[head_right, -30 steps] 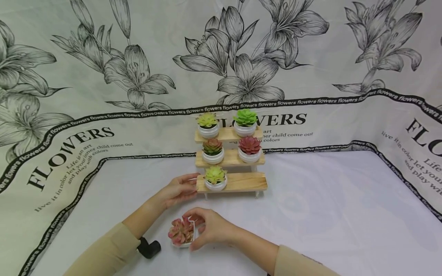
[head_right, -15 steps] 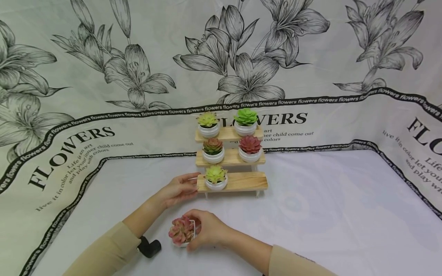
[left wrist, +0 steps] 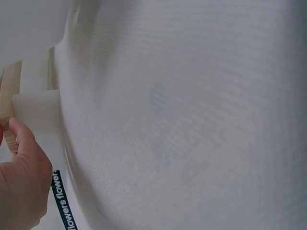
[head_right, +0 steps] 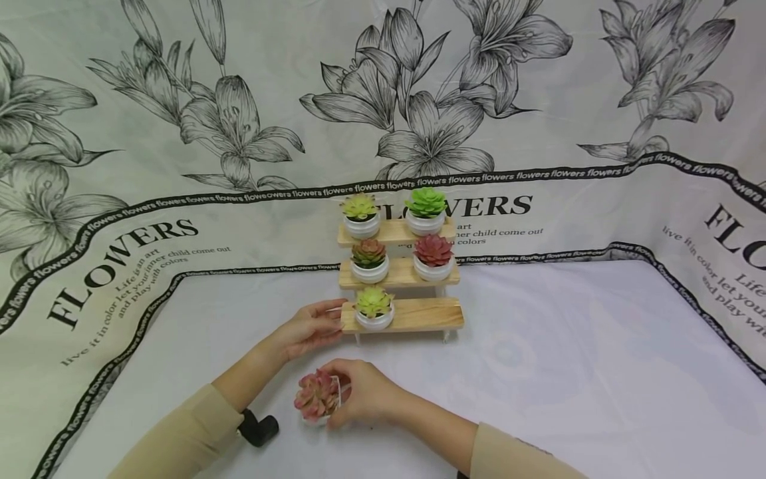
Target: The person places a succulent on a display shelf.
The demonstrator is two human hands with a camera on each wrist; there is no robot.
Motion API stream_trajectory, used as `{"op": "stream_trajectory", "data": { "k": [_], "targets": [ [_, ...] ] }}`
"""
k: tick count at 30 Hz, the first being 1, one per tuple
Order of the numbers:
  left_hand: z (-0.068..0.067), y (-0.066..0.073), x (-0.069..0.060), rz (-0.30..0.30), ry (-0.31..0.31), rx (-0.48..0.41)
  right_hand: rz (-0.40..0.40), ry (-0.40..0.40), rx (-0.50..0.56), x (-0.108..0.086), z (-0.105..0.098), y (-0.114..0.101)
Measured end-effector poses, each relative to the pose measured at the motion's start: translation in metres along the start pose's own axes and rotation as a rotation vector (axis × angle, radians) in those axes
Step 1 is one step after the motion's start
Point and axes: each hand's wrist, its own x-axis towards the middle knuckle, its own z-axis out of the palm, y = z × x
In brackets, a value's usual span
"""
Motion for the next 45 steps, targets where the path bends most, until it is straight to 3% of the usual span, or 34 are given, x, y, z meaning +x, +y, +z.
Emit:
{"op": "stream_trajectory", "data": {
  "k": [14,29,35,45],
  "targets": [
    [-0.002,0.002,0.001,0.017,-0.009,0.007,-0.004,-0.023,0.039,-0.004,-0.008,-0.002],
    [0.001,0.004,0.002,0.011,-0.005,0.024,0.026,0.035,0.109,-0.016,-0.025,-0.005],
    [0.001,0.002,0.002,0.003,0.015,0.022,0.003,0.048,0.127,-0.023,-0.028,-0.005],
    [0.001,-0.001,0.002,0.004,0.027,0.008,0.01,0.096,0.102,-0.035,-0.037,-0.004]
  ]
}}
